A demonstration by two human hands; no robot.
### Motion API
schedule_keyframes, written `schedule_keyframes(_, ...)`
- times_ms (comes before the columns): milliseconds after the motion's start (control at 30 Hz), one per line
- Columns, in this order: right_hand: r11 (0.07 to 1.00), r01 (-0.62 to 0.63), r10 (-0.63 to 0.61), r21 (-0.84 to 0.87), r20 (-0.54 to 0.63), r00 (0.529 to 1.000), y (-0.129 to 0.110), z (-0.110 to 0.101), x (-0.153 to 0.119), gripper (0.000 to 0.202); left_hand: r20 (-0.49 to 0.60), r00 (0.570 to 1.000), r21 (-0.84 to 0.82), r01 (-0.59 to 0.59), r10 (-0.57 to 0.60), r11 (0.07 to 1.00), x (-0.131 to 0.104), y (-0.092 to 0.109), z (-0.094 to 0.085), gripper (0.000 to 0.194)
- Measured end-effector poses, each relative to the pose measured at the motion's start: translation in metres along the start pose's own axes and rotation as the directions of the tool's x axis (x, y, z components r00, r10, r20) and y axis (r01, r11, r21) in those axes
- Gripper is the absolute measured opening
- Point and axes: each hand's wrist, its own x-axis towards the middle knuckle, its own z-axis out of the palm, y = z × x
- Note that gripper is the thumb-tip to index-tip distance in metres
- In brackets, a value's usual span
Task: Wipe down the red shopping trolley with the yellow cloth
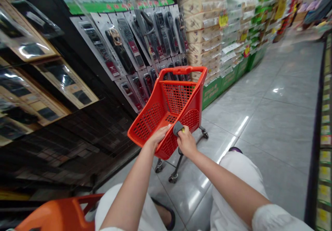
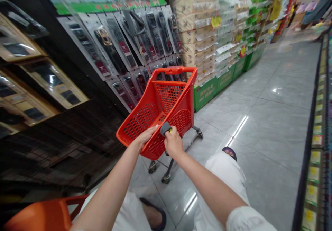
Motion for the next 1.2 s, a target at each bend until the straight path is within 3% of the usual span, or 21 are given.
schedule_keyframes(100,0.98,0.171,-0.174,0.097,0.022,0.984,-0.001,0.003,-0.007,0.029,-0.031,1.0,0.0,0.006,-0.006,1.0,-0.002,0.001,0.0,0.05)
schedule_keyframes(167,0.965,0.22,-0.218,0.142,-0.03,0.975,-0.005,0.005,-0.016,0.034,-0.04,0.998,-0.048,0.046,-0.048,0.998,-0.004,0.002,0.001,0.046)
schedule_keyframes(267,0.98,0.181,-0.168,0.088,-0.138,0.976,-0.008,-0.001,-0.017,0.044,-0.008,0.993,-0.134,0.115,-0.117,0.984,-0.009,0.004,0.003,0.035)
schedule_keyframes(400,0.976,0.175,-0.182,-0.13,-0.045,0.982,0.003,-0.02,0.014,0.038,0.046,0.993,-0.124,0.118,-0.113,0.985,-0.014,0.005,0.006,0.03)
schedule_keyframes(567,0.973,-0.06,0.026,-0.222,-0.153,0.988,0.02,-0.034,0.049,0.03,0.083,0.992,-0.103,0.106,-0.098,0.989,-0.016,0.005,0.009,0.036)
schedule_keyframes(633,0.976,-0.039,0.007,-0.216,-0.146,0.989,0.018,-0.03,0.045,0.029,0.086,0.993,-0.093,0.094,-0.086,0.991,-0.015,0.005,0.009,0.037)
schedule_keyframes(767,0.964,0.145,-0.151,-0.223,-0.011,0.989,0.006,-0.021,0.022,0.035,0.078,0.997,-0.026,0.026,-0.024,0.999,-0.01,0.002,0.006,0.039)
schedule_keyframes(867,0.95,0.126,-0.133,-0.286,-0.005,0.991,0.008,-0.031,0.03,0.035,0.071,0.997,0.02,-0.012,0.011,1.0,-0.006,-0.001,0.006,0.043)
schedule_keyframes(967,0.937,-0.01,-0.029,-0.35,-0.105,0.994,0.022,-0.057,0.065,0.032,0.041,0.995,0.206,-0.096,0.09,0.974,-0.007,-0.003,0.008,0.048)
schedule_keyframes(1067,0.911,-0.108,0.045,-0.399,-0.163,0.986,0.033,-0.085,0.099,0.033,-0.061,0.971,0.519,-0.168,0.232,0.838,-0.016,0.001,0.007,0.051)
schedule_keyframes(1133,0.897,-0.109,0.048,-0.428,-0.15,0.988,0.032,-0.094,0.107,0.033,-0.128,0.948,0.623,-0.152,0.292,0.767,-0.027,0.006,0.002,0.045)
schedule_keyframes(1200,0.892,-0.075,0.025,-0.445,-0.117,0.993,0.024,-0.092,0.098,0.033,-0.188,0.925,0.678,-0.12,0.329,0.725,-0.042,0.009,-0.006,0.035)
